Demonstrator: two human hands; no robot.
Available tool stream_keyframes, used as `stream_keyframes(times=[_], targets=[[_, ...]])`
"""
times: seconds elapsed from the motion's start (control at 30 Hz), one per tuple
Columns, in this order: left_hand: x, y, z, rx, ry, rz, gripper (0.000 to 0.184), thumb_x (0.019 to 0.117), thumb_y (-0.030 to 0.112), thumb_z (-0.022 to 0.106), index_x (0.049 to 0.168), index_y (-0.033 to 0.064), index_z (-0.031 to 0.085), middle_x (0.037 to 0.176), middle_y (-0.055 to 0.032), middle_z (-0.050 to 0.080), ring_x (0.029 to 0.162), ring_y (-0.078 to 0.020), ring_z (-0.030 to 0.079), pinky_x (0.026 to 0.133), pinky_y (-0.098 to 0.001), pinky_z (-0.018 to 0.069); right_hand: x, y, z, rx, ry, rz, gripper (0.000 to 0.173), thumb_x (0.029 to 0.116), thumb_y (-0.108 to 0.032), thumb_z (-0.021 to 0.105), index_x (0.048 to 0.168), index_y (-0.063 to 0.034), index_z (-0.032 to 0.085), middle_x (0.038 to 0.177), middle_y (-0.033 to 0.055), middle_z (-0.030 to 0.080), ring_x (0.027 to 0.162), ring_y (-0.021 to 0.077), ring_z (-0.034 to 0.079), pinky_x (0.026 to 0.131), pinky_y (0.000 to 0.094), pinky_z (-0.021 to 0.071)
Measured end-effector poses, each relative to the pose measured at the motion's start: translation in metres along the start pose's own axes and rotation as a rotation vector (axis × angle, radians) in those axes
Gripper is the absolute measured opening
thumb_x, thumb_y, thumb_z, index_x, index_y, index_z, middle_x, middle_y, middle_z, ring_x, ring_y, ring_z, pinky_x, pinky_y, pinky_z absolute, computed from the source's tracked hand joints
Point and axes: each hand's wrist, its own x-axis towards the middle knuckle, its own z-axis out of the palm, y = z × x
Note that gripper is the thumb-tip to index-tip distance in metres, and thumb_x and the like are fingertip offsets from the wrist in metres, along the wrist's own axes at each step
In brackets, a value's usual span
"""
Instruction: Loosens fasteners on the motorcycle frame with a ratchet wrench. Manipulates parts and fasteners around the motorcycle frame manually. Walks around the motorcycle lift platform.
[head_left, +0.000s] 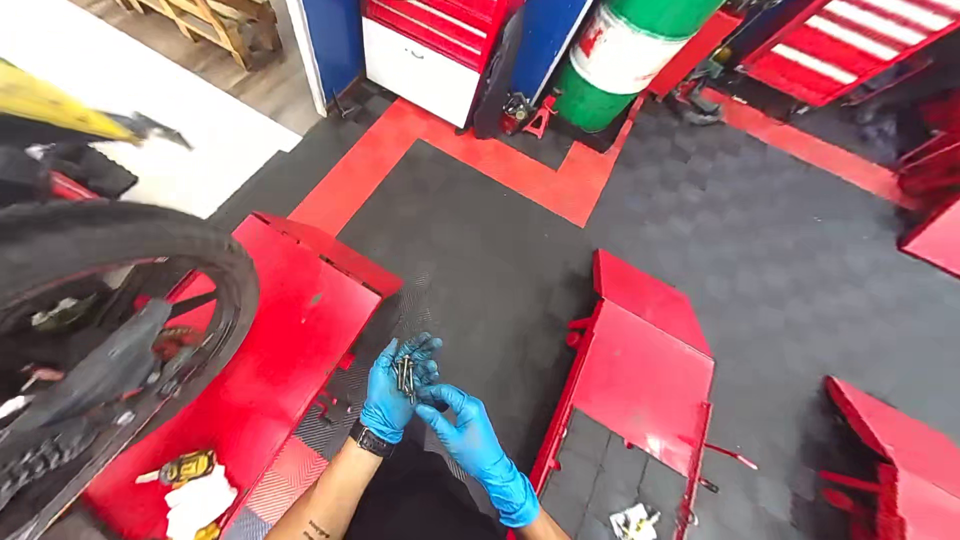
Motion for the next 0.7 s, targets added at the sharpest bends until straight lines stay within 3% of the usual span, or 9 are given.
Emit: stream_keyframes(times=[0.1, 0.17, 0.2, 0.3, 0.43, 0.5, 0.7], targets=[[0.105, 0.003, 0.033, 0.068, -0.007, -0.025, 0.064, 0.1119, 0.038, 0.012, 0.117, 0.0066, 0.068, 0.107, -0.0105, 0.076, 0.093, -0.0207, 0.075, 0.082, -0.0332, 0.062, 0.089, 0.014, -0.045, -0.26, 0.143, 0.108, 0.032, 0.0975, -0.037, 0.067, 0.103, -0.007, 0.075, 0.087, 0.0023, 0.074, 0.077, 0.0109, 0.07, 0.073, 0.034, 0.0609], [0.17, 0.0, 0.068, 0.121, 0.012, -0.031, 0.061, 0.112, 0.035, 0.012, 0.117, 0.0053, 0.065, 0.106, -0.0114, 0.077, 0.099, -0.0236, 0.075, 0.089, -0.0367, 0.0612, 0.151, 0.011, -0.077, -0.482, 0.18, 0.21, 0.043, 0.0975, -0.047, 0.063, 0.103, -0.0055, 0.073, 0.08, 0.0071, 0.071, 0.071, 0.0212, 0.07, 0.067, 0.045, 0.0595], [0.198, 0.0, 0.085, 0.149, 0.017, -0.031, 0.06, 0.1122, 0.034, 0.012, 0.117, 0.0041, 0.063, 0.105, -0.0121, 0.077, 0.1, -0.0242, 0.075, 0.091, -0.0376, 0.0605, 0.179, 0.007, -0.093, -0.568, 0.164, 0.265, 0.047, 0.0978, -0.049, 0.061, 0.106, -0.0038, 0.072, 0.083, 0.0106, 0.072, 0.075, 0.0265, 0.072, 0.069, 0.0498, 0.0598], [0.271, 0.009, 0.134, 0.243, 0.048, -0.007, 0.057, 0.113, 0.032, 0.013, 0.117, 0.0004, 0.061, 0.1, -0.0128, 0.076, 0.096, -0.0248, 0.075, 0.091, -0.0393, 0.0602, 0.261, -0.005, -0.136, -0.693, 0.07, 0.382, 0.041, 0.1026, -0.038, 0.055, 0.117, -0.002, 0.07, 0.095, 0.0158, 0.074, 0.088, 0.0333, 0.074, 0.078, 0.0533, 0.0595], [0.368, 0.033, 0.176, 0.289, 0.043, 0.052, 0.06, 0.1139, 0.031, 0.011, 0.121, -0.004, 0.06, 0.103, -0.0159, 0.075, 0.098, -0.0259, 0.075, 0.093, -0.0398, 0.0596, 0.368, -0.003, -0.183, -0.8, -0.076, 0.433, 0.038, 0.1052, -0.029, 0.049, 0.125, -0.0017, 0.066, 0.102, 0.017, 0.074, 0.094, 0.0335, 0.074, 0.082, 0.0516, 0.0589], [0.416, 0.051, 0.187, 0.29, 0.06, 0.093, 0.061, 0.1141, 0.03, 0.011, 0.122, -0.0051, 0.06, 0.103, -0.0165, 0.075, 0.097, -0.0251, 0.074, 0.093, -0.0386, 0.0594, 0.424, 0.004, -0.196, -0.855, -0.134, 0.412, 0.036, 0.1042, -0.026, 0.049, 0.124, -0.0015, 0.066, 0.1, 0.0172, 0.074, 0.092, 0.0339, 0.074, 0.08, 0.0514, 0.0592], [0.532, 0.144, 0.227, 0.327, 0.296, 0.358, 0.058, 0.1146, 0.034, 0.018, 0.112, -0.0002, 0.065, 0.086, -0.008, 0.071, 0.081, -0.0178, 0.07, 0.081, -0.0346, 0.0585, 0.61, 0.007, -0.21, -0.934, -0.412, 0.241, 0.033, 0.1047, -0.024, 0.049, 0.12, -0.0002, 0.066, 0.1, 0.0193, 0.073, 0.095, 0.0363, 0.073, 0.081, 0.0534, 0.0583]])
